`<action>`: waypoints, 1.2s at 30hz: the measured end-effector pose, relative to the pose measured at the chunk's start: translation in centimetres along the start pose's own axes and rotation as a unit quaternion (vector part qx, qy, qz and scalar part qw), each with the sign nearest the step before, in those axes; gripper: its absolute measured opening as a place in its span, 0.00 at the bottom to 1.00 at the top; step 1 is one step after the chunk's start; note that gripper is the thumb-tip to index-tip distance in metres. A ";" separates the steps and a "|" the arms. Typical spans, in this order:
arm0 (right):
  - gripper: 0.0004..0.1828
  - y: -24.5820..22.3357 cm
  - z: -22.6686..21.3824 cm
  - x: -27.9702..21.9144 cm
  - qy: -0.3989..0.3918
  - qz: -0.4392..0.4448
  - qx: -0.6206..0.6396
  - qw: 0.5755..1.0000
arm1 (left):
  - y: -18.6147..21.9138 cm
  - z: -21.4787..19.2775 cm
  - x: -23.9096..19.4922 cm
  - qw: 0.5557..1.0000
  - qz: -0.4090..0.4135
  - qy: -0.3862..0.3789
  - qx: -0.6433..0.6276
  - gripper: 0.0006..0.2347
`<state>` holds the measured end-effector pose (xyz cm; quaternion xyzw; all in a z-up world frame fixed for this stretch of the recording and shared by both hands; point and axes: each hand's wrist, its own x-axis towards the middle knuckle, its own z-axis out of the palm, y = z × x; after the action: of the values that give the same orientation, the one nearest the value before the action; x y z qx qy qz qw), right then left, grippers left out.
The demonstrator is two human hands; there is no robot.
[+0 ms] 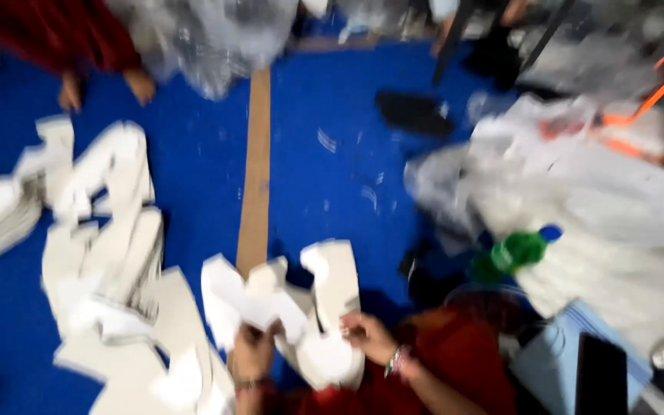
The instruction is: Sorting and organizing white shoe upper components on a factory floor.
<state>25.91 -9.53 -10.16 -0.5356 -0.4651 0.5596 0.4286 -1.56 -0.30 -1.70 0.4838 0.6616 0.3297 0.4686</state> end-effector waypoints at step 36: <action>0.32 -9.5 6.2 -2.6 -0.032 -0.061 -0.405 0.912 | -1.8 2.9 0.4 0.998 0.014 0.053 -0.011 0.14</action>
<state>19.72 -10.60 -0.35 -0.6156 -0.6970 0.3129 0.1930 0.56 -0.53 -4.44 0.4701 0.6747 0.3684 0.4336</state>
